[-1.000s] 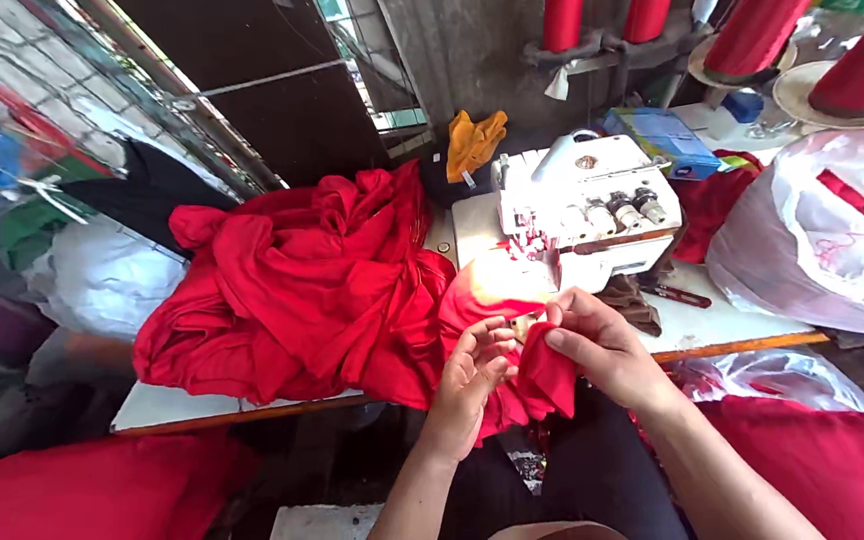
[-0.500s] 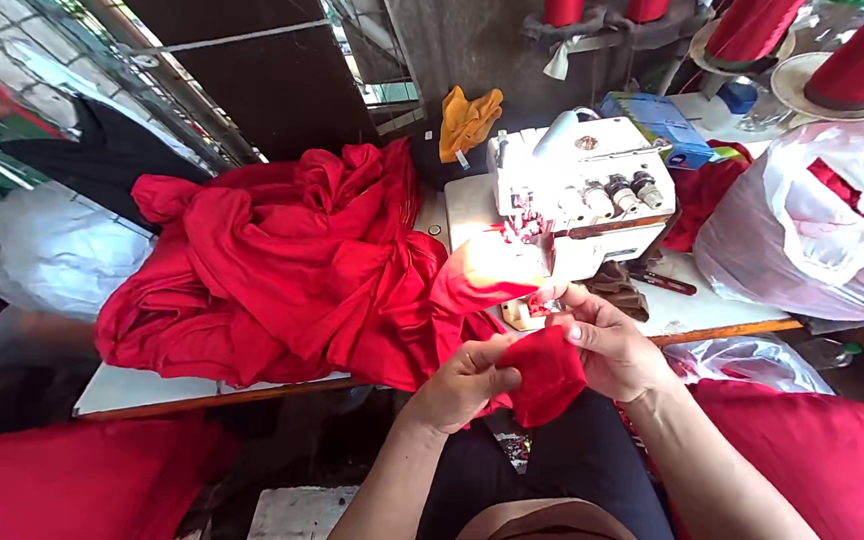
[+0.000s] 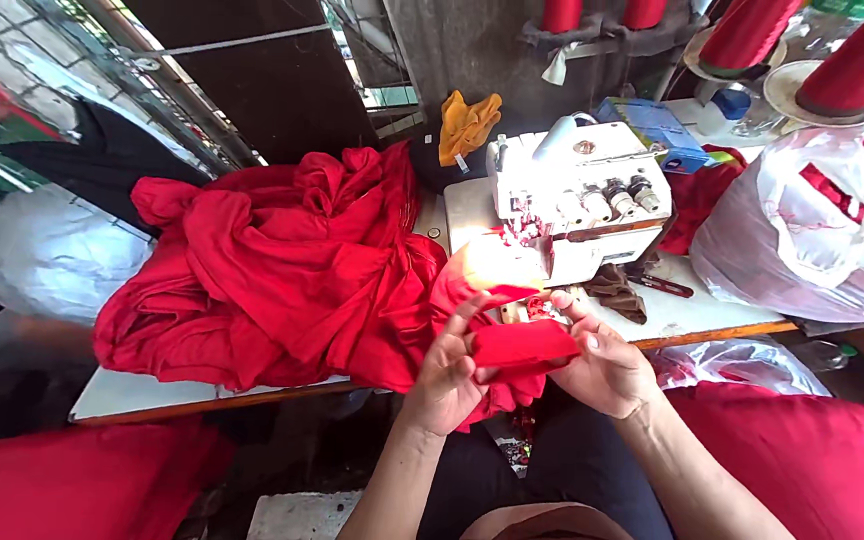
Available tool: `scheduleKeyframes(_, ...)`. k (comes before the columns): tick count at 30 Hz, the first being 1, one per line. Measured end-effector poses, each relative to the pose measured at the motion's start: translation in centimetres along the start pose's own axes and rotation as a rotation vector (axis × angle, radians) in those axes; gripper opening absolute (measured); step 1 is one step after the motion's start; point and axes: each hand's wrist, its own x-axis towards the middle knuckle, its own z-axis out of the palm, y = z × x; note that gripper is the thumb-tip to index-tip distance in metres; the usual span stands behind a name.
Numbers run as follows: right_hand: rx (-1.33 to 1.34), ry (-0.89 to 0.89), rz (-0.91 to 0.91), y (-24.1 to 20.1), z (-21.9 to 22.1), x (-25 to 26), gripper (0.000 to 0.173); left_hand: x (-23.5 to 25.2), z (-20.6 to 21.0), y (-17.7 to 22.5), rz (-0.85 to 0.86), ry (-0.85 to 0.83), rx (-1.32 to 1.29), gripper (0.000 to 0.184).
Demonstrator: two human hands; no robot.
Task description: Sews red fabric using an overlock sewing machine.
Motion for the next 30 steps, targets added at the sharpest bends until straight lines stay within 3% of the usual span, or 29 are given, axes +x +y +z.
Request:
scheduleKeyframes(2,-0.339,0.100,-0.013,0.6,0.8,-0.1,0.039,0.1,0.5,0.3,0.091,0.056,0.047,0.078)
scheduleKeyframes(3,-0.566,0.178,-0.058,1.0,1.5,0.0,0.033,0.1,1.1,0.2,0.112,0.115,0.160,0.075)
scheduleKeyframes(6,-0.906,0.431,-0.294,2.0,2.3,1.2,0.027,0.8,2.9,-0.7,0.196,0.301,0.624,0.050)
scheduleKeyframes(10,-1.140,0.497,-0.494,1.8,1.4,2.0,0.017,2.3,2.6,-0.1,0.380,0.371,1.261,0.016)
scheduleKeyframes(14,-1.035,0.416,-0.515,0.3,2.0,2.8,0.021,4.7,2.9,4.3,0.377,0.137,1.549,0.008)
scheduleKeyframes(17,-0.852,0.527,-0.449,0.0,2.7,4.7,0.018,8.6,2.8,7.2,0.230,-0.015,1.577,0.017)
scheduleKeyframes(20,-0.696,0.686,-0.358,0.5,1.6,6.9,0.017,12.7,0.2,6.8,0.048,0.095,1.680,0.021)
scheduleKeyframes(23,-0.858,0.730,-0.332,1.9,-0.6,6.6,0.022,13.9,-2.2,5.5,-0.067,0.098,1.805,0.017)
scheduleKeyframes(30,-0.803,0.695,-0.362,3.8,-2.1,5.8,0.018,12.6,-2.9,4.6,0.010,0.143,1.933,0.015)
